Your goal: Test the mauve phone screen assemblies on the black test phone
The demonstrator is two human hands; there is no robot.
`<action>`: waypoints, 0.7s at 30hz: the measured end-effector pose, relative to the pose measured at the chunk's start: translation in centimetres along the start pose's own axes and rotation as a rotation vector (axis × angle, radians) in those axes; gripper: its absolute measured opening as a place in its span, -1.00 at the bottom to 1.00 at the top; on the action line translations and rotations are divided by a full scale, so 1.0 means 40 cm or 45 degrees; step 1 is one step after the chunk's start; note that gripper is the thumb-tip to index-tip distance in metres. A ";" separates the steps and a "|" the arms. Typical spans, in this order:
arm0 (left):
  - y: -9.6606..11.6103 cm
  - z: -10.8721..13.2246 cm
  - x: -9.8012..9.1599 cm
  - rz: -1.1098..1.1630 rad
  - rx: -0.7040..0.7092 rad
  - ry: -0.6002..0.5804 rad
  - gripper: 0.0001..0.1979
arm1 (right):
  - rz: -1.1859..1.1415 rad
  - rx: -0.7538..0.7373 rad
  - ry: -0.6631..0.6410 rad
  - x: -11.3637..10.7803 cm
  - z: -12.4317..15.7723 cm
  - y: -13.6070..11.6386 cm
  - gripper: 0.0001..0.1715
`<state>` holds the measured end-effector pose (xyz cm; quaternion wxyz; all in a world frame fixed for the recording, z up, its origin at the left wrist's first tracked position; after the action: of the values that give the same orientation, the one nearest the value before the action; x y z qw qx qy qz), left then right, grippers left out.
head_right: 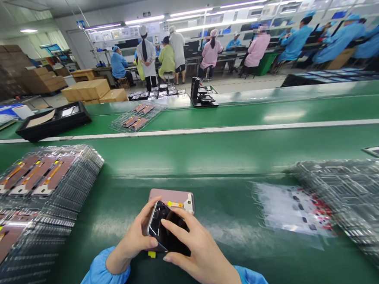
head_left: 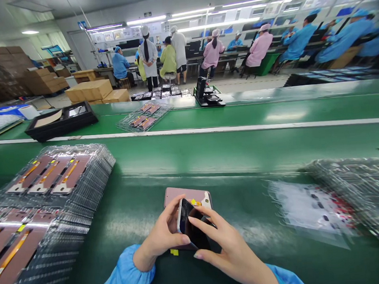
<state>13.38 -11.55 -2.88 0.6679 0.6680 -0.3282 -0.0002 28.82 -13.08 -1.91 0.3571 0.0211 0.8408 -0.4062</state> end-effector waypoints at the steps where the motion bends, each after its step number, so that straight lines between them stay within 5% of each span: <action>1: 0.001 0.000 0.001 -0.006 0.001 -0.003 -0.16 | 0.005 -0.003 -0.001 0.000 0.000 -0.001 -0.32; 21: 0.006 0.003 0.004 -0.152 -0.019 0.003 -0.16 | 0.223 -0.097 -0.016 0.001 -0.003 -0.026 -0.41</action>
<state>13.35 -11.68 -2.59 0.6720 0.6814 -0.2868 -0.0417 28.38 -13.69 -1.18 0.3972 0.0785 0.8483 -0.3413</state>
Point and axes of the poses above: each hand's wrist, its own z-axis away from the middle knuckle, its own x-axis out of the palm, y = z × x, the point moved 6 cm from there along -z, towards the middle knuckle, and after that the axes turned 3 degrees about -y, right-handed, at the moved point
